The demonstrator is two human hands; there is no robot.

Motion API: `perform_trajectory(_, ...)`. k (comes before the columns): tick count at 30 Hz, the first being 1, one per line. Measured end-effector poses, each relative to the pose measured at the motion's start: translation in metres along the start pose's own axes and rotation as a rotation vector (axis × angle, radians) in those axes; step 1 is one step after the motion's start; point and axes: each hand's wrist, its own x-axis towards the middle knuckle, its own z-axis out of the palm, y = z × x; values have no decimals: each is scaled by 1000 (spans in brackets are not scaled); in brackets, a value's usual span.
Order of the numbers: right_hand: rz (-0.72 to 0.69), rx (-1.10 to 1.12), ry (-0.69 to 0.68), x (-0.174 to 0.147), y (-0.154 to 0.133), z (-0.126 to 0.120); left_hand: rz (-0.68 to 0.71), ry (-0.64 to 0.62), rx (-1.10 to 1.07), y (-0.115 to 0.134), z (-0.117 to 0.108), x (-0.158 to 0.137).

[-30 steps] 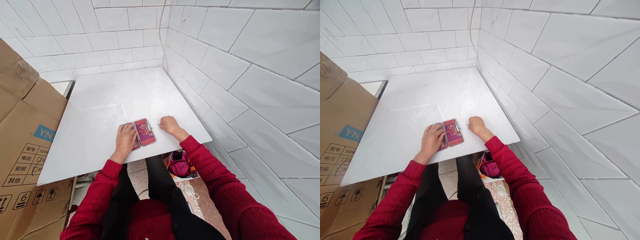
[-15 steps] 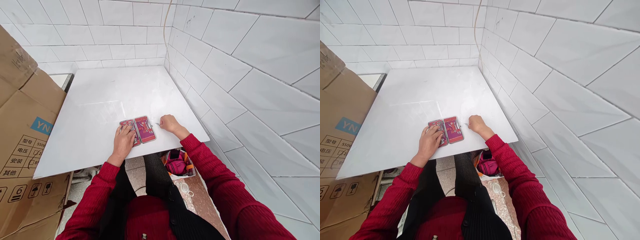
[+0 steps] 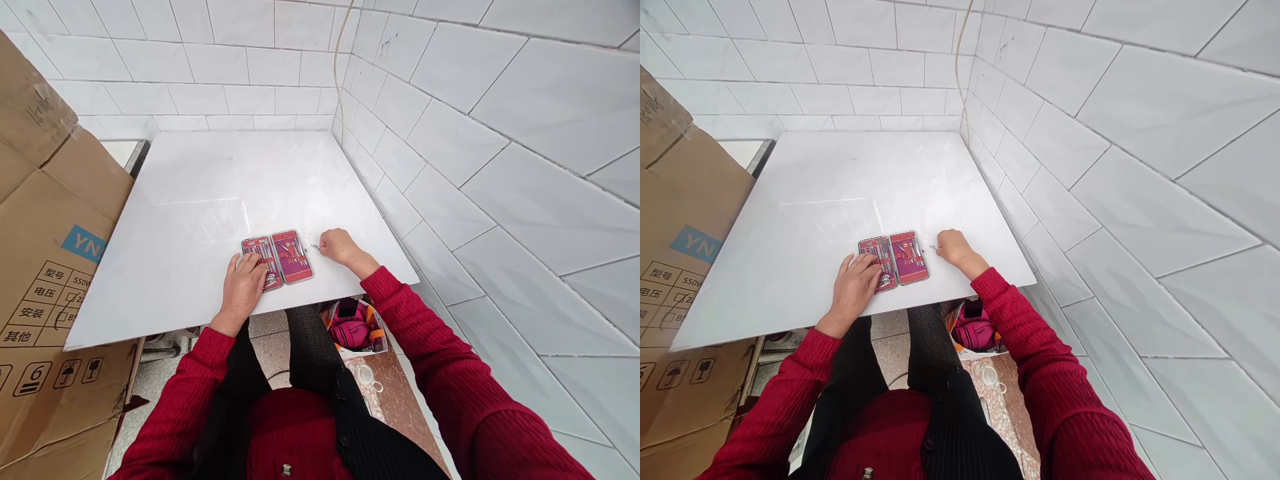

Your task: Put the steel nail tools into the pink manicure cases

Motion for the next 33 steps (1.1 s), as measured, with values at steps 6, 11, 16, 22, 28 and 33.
perform_trajectory(6, -57, -133, -22, -2, -12, -1, 13, -5, -4, 1, -1, 1)
perform_trajectory(11, -113, -172, -18, -1, -10, -1, 26, -24, -29, 5, -2, 12)
perform_trajectory(16, -167, -171, 46, 9, -8, -11, 66, -57, -30, 13, 7, 30)
perform_trajectory(22, -321, -192, 98, 32, -14, -34, 39, -99, -24, 23, 18, 48)
perform_trajectory(28, -461, -284, 83, 57, -27, -41, 3, -124, 61, 20, 27, 52)
perform_trajectory(33, -536, -356, 37, 62, -40, -48, 12, -123, 47, 18, 31, 52)
